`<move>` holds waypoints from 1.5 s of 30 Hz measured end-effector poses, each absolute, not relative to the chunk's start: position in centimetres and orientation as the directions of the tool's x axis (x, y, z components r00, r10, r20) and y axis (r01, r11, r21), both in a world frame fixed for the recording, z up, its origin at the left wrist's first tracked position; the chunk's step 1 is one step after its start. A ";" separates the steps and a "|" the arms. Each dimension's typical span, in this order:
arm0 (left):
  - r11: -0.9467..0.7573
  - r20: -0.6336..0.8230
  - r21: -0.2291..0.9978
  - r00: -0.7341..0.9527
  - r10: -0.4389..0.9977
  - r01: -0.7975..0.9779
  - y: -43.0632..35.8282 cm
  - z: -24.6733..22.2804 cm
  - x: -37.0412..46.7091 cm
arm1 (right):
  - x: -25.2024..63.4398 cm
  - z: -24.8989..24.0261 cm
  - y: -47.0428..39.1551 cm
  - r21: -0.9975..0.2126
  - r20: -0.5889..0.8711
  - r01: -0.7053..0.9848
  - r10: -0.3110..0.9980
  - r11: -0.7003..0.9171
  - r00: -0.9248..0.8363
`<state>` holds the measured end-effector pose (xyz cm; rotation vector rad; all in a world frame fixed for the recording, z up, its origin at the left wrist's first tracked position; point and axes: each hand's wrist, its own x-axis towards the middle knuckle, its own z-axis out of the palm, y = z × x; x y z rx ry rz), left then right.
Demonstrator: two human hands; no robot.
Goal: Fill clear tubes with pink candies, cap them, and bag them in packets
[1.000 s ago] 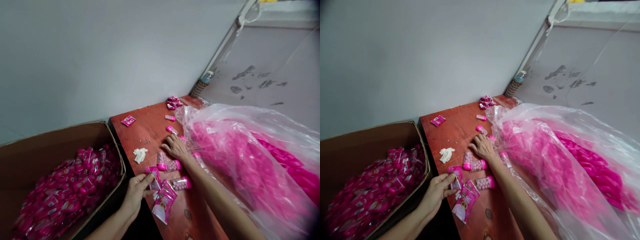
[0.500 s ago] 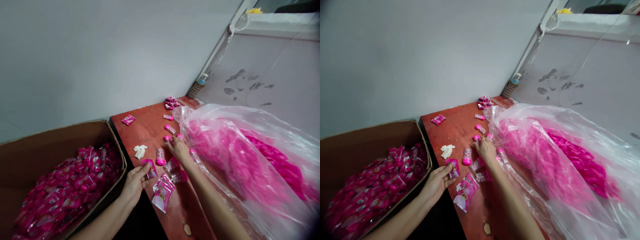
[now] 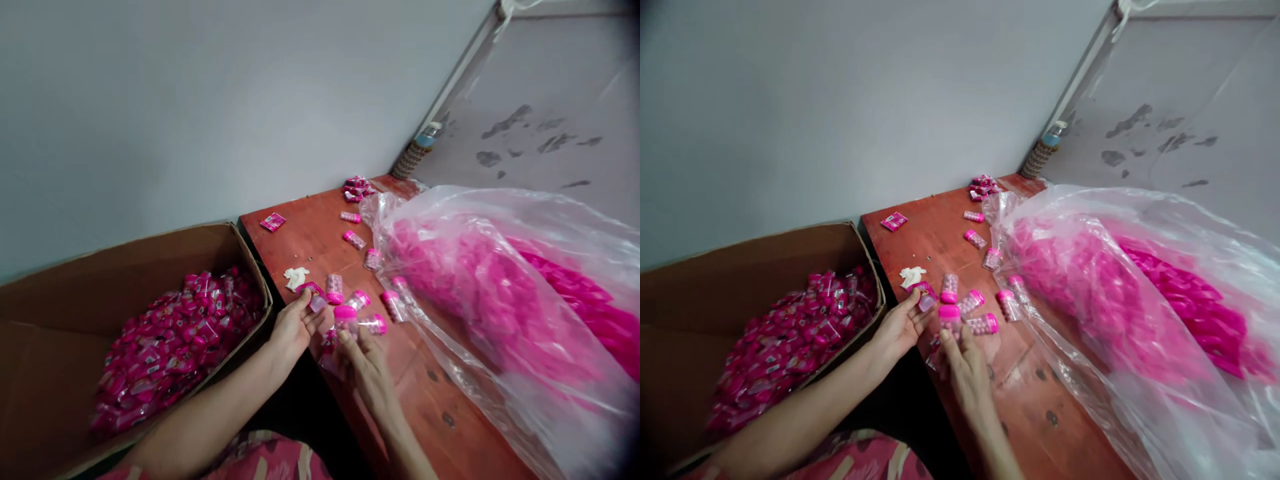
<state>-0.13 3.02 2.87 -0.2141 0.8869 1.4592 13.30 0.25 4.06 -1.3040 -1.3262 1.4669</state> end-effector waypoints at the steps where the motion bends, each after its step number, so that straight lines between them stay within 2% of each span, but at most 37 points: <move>1: 0.170 -0.623 0.378 -0.115 0.774 -0.910 2.9 2.9 0.3 | 13.0 3.7 -0.6 -0.975 -0.214 0.100 0.957 -0.197 -0.197; 7: 0.210 -0.533 0.416 -0.050 0.845 -0.885 1.9 3.4 2.2 | 12.8 2.6 -1.4 -0.971 -0.237 0.078 0.955 -0.226 -0.179; 13: 0.248 -0.381 0.602 0.000 0.924 -0.759 1.3 4.2 2.2 | 13.2 2.1 -1.8 -0.940 -0.254 -0.154 0.924 -0.306 -0.285; 15: 0.257 -0.336 0.642 0.036 0.941 -0.723 1.2 4.4 2.1 | 13.4 1.9 -1.8 -0.940 -0.239 -0.169 0.927 -0.295 -0.290; 17: 0.277 -0.311 0.667 0.080 0.947 -0.692 1.1 4.4 2.1 | 13.5 1.8 -1.9 -0.967 -0.201 -0.103 0.948 -0.231 -0.246; 21: 0.324 -0.317 0.703 0.128 0.940 -0.633 1.1 3.9 2.4 | 13.8 1.8 -1.9 -0.984 -0.100 0.157 0.989 -0.082 -0.107; 23: 0.340 -0.318 0.718 0.148 0.936 -0.607 1.1 3.8 2.4 | 13.8 2.0 -1.9 -0.981 -0.107 0.174 0.989 -0.088 -0.102; 29: 0.387 -0.319 0.767 0.220 0.922 -0.512 1.2 4.2 2.2 | 14.0 2.5 -1.8 -0.958 -0.209 -0.137 0.939 -0.253 -0.274; 31: 0.386 -0.306 0.800 0.241 0.921 -0.459 1.1 4.2 2.3 | 14.1 2.4 -1.6 -0.955 -0.221 -0.141 0.940 -0.263 -0.260; 33: 0.398 -0.305 0.813 0.272 0.913 -0.426 0.9 4.1 2.5 | 14.1 2.2 -1.5 -0.975 -0.193 -0.067 0.961 -0.210 -0.197; 36: 0.416 -0.330 0.784 0.260 0.908 -0.461 0.7 3.9 2.6 | 14.1 2.1 -1.7 -0.987 -0.146 -0.038 0.974 -0.155 -0.172; 41: 0.347 -0.357 0.709 0.112 0.927 -0.614 0.6 3.9 1.9 | 14.7 1.9 -2.3 -0.932 -0.161 -0.288 0.963 -0.220 -0.215; 45: 0.372 -0.328 0.715 0.186 0.926 -0.592 -0.4 4.1 2.3 | 14.6 1.8 -1.9 -0.888 -0.194 -0.387 0.965 -0.250 -0.179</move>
